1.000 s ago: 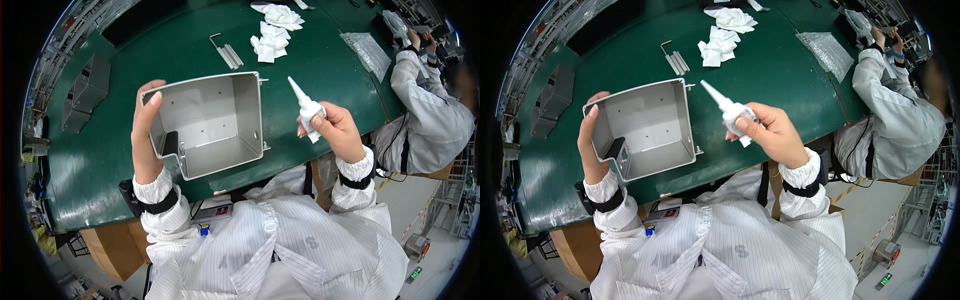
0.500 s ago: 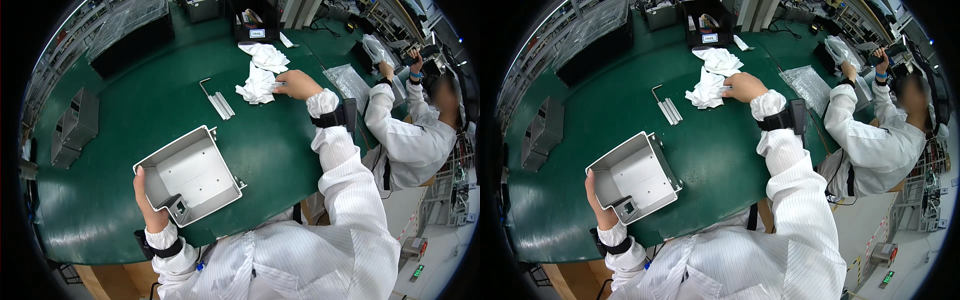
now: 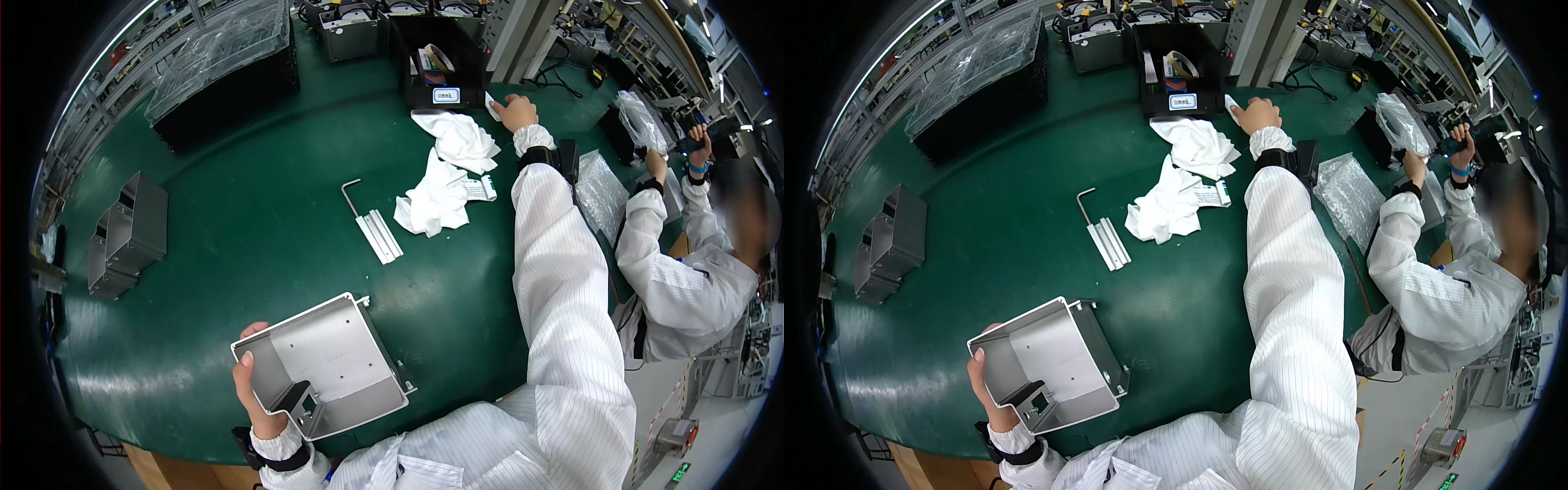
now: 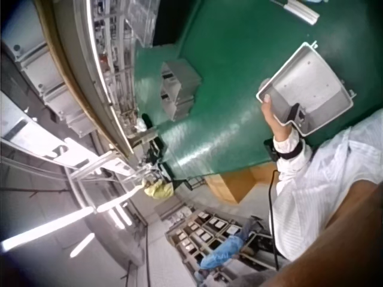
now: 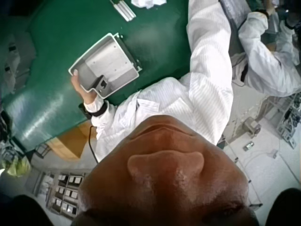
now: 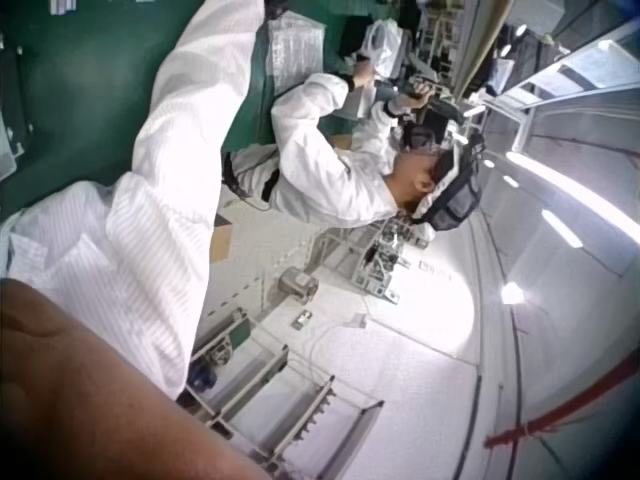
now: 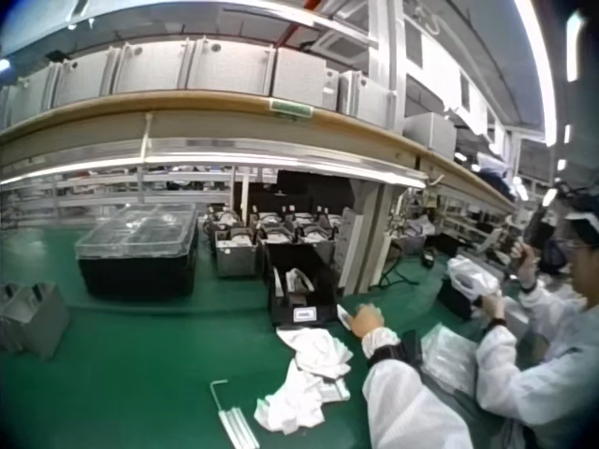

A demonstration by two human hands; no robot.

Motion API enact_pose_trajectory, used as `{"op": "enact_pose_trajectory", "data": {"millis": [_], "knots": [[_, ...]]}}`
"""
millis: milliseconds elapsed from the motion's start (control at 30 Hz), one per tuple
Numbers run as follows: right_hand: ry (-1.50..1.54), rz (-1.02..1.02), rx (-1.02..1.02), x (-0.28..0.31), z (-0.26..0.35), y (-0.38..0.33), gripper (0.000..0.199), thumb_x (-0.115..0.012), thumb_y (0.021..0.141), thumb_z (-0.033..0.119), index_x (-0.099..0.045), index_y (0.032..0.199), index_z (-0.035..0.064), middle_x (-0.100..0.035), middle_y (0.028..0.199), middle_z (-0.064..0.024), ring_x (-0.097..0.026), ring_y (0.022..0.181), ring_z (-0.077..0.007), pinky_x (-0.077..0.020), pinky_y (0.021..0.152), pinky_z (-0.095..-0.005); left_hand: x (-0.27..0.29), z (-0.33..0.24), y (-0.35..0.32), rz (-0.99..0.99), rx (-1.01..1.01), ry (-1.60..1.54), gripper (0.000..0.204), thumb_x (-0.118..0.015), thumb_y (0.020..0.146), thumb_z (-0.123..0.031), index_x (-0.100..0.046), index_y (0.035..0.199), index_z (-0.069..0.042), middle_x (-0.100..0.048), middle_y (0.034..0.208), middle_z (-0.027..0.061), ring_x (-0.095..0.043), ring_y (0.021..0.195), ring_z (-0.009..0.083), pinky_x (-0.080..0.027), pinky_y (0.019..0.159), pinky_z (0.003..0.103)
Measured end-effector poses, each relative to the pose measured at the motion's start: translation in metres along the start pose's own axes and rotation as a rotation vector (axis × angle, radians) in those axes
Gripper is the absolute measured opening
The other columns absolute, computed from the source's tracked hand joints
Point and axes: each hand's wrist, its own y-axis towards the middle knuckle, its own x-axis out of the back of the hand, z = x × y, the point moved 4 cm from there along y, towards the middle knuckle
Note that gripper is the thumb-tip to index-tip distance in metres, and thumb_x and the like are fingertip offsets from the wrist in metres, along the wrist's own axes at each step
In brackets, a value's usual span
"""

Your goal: Applying glue to small components and assembling them into a metal enclosure.

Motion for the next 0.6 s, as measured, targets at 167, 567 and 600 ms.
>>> {"op": "enact_pose_trajectory", "data": {"millis": [167, 567, 600], "knots": [[-0.093, 0.064, -0.006, -0.015, 0.007, 0.002, 0.059, -0.069, 0.072, 0.046, -0.059, 0.110, 0.0013, -0.054, 0.121, -0.0190, -0.053, 0.110, -0.0352, -0.0442, 0.092, -0.0406, -0.006, -0.001, 0.001, 0.051, -0.005, -0.022, 0.055, -0.052, 0.076, -0.040, -0.048, 0.113, -0.001, -0.056, 0.098, 0.0117, -0.055, 0.089, 0.0216, -0.045, 0.075, 0.031], [0.938, 0.281, -0.011, 0.100, -0.047, -0.109, 0.037, -0.073, 0.075, 0.019, -0.055, 0.100, -0.0028, -0.062, 0.079, -0.0056, -0.058, 0.067, -0.0084, -0.0459, 0.061, -0.0212, -0.008, -0.004, -0.007, 0.037, 0.057, -0.032, 0.041, -0.052, 0.085, -0.030, -0.048, 0.116, -0.004, -0.052, 0.111, 0.0085, -0.051, 0.103, 0.0201, -0.040, 0.088, 0.031], [1.087, 0.362, 0.050, 0.118, -0.029, -0.133, 0.035, -0.071, 0.078, 0.015, -0.054, 0.102, -0.0024, -0.061, 0.080, -0.0036, -0.057, 0.068, -0.0073, -0.0451, 0.061, -0.0201, -0.009, -0.010, -0.011, 0.021, 0.046, -0.035, 0.041, -0.052, 0.085, -0.030, -0.048, 0.116, -0.004, -0.052, 0.111, 0.0085, -0.051, 0.103, 0.0201, -0.040, 0.088, 0.031]]}}
